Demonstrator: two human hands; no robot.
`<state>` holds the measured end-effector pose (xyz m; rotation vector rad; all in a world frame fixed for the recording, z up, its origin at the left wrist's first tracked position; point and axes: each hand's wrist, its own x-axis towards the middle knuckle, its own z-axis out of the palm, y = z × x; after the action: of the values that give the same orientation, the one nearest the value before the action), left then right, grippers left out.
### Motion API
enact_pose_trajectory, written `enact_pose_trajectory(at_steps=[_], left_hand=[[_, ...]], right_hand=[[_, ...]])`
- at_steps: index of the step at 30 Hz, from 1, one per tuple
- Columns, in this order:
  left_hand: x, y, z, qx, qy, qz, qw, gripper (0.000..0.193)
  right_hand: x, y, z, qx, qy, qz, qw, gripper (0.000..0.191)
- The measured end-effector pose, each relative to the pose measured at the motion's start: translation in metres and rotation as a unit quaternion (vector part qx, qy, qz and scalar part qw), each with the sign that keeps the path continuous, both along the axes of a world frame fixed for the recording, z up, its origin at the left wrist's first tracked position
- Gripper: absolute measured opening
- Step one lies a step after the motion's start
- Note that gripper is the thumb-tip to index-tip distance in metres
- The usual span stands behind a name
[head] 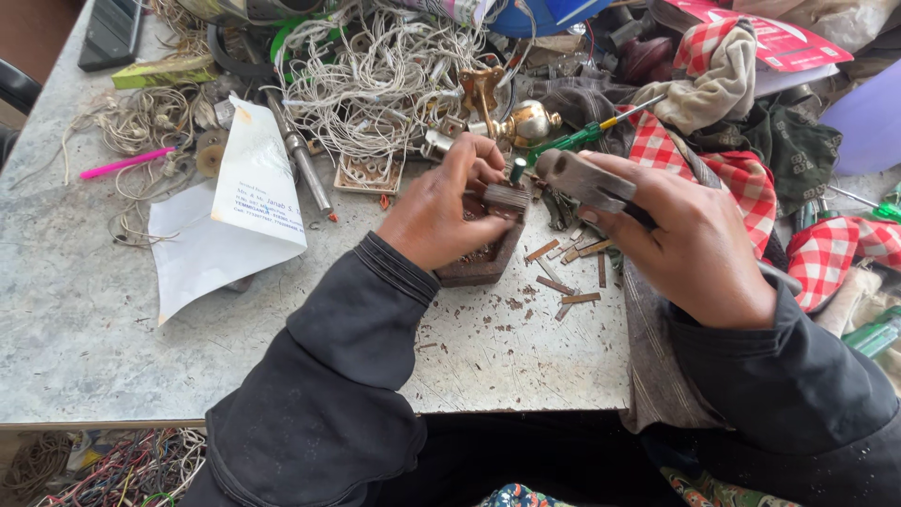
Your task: The person uses a hammer to tap a small cylindrical electrical component held in a wooden block. They repeatedly adjust the component and use a screwdriver to manipulate internal parts. The work is performed on a cluttered workbench with wires and tools.
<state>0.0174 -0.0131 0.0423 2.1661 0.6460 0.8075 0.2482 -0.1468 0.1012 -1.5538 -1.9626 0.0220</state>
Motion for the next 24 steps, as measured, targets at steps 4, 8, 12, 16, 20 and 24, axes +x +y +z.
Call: enact_pose_trajectory(at_steps=[4,8,12,16,20,24], left_hand=[[0.008,-0.007,-0.001,-0.133,-0.080,-0.078,0.985,0.069],[0.008,-0.009,-0.003,-0.042,-0.044,-0.061,0.996,0.050],[0.004,-0.001,-0.004,0.039,-0.028,-0.057,0.997,0.044],[0.004,0.005,-0.006,-0.031,-0.029,-0.083,0.996,0.047],[0.004,0.005,-0.006,-0.081,-0.024,-0.082,0.993,0.045],[0.004,0.005,-0.005,-0.033,-0.017,-0.080,0.996,0.044]], right_hand=[[0.004,-0.005,0.002,0.060,0.048,0.042,0.996,0.042],[0.007,-0.003,0.002,-0.010,0.025,-0.009,1.000,0.046],[0.007,-0.003,0.004,-0.035,-0.026,-0.006,0.999,0.053],[-0.001,-0.010,0.009,0.095,0.150,0.127,0.976,0.030],[-0.008,-0.002,0.004,-0.106,-0.006,-0.017,0.994,0.020],[-0.002,0.001,-0.008,0.003,-0.050,0.031,0.998,0.040]])
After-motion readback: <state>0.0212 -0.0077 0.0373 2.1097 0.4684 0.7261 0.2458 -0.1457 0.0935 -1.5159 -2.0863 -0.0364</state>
